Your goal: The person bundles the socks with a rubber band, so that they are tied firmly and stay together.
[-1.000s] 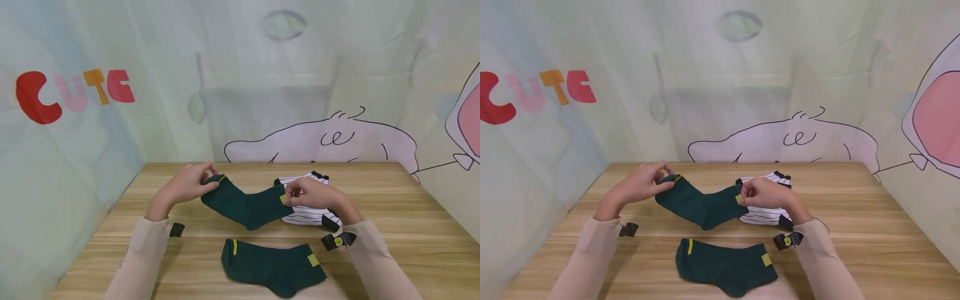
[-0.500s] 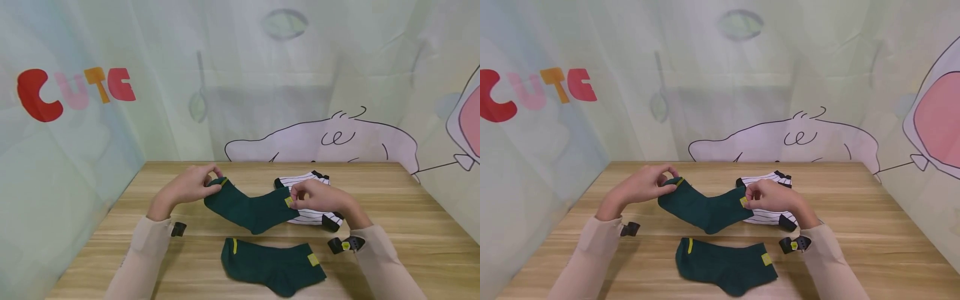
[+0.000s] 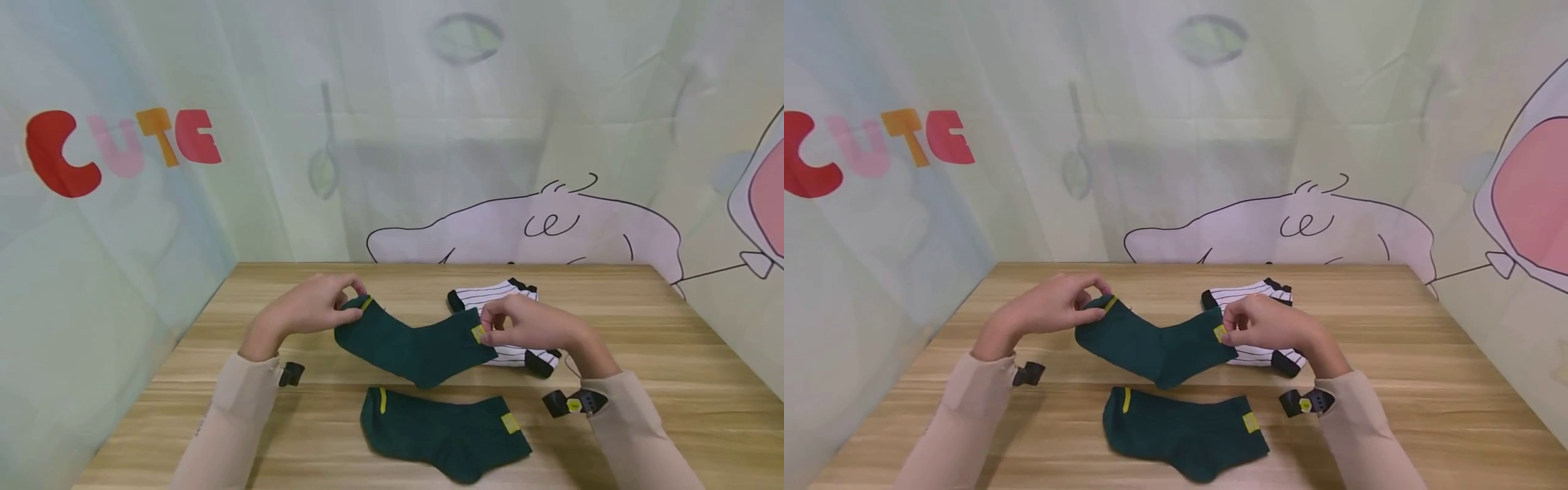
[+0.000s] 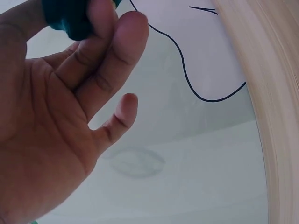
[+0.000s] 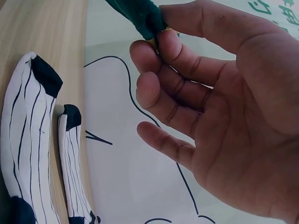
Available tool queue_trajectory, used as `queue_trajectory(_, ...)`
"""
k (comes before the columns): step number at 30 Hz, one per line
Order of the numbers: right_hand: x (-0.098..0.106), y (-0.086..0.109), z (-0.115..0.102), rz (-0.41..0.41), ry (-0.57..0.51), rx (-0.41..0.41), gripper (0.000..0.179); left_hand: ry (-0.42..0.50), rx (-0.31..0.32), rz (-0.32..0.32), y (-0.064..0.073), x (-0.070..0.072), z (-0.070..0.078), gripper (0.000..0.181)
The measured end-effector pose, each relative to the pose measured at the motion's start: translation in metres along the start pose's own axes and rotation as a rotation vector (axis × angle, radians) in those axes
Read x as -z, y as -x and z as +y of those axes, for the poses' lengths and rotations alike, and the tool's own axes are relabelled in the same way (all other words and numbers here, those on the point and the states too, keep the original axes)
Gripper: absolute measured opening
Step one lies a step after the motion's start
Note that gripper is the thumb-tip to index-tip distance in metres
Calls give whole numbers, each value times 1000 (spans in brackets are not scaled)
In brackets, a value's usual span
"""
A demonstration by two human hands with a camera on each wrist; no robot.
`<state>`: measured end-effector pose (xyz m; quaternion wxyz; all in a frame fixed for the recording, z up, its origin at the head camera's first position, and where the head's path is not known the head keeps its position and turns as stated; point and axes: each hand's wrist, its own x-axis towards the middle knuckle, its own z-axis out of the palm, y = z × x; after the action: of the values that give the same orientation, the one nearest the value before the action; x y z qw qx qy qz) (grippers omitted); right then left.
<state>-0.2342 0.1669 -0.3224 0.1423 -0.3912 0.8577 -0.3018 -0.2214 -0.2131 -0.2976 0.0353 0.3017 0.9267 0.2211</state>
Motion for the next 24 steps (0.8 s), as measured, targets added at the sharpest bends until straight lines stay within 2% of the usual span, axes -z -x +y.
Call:
queue_trajectory(13, 3, 10, 1, -20, 0, 15, 13, 15, -17, -57, 1, -1, 5, 31)
queue_trajectory(17, 4, 13, 3, -22, -6, 17, 13, 50, -39, -92, 1, -2, 5, 34)
queue_trajectory(24, 5, 19, 5, -19, -38, 9, 14, 87, -88, -119, 2, -2, 6, 35)
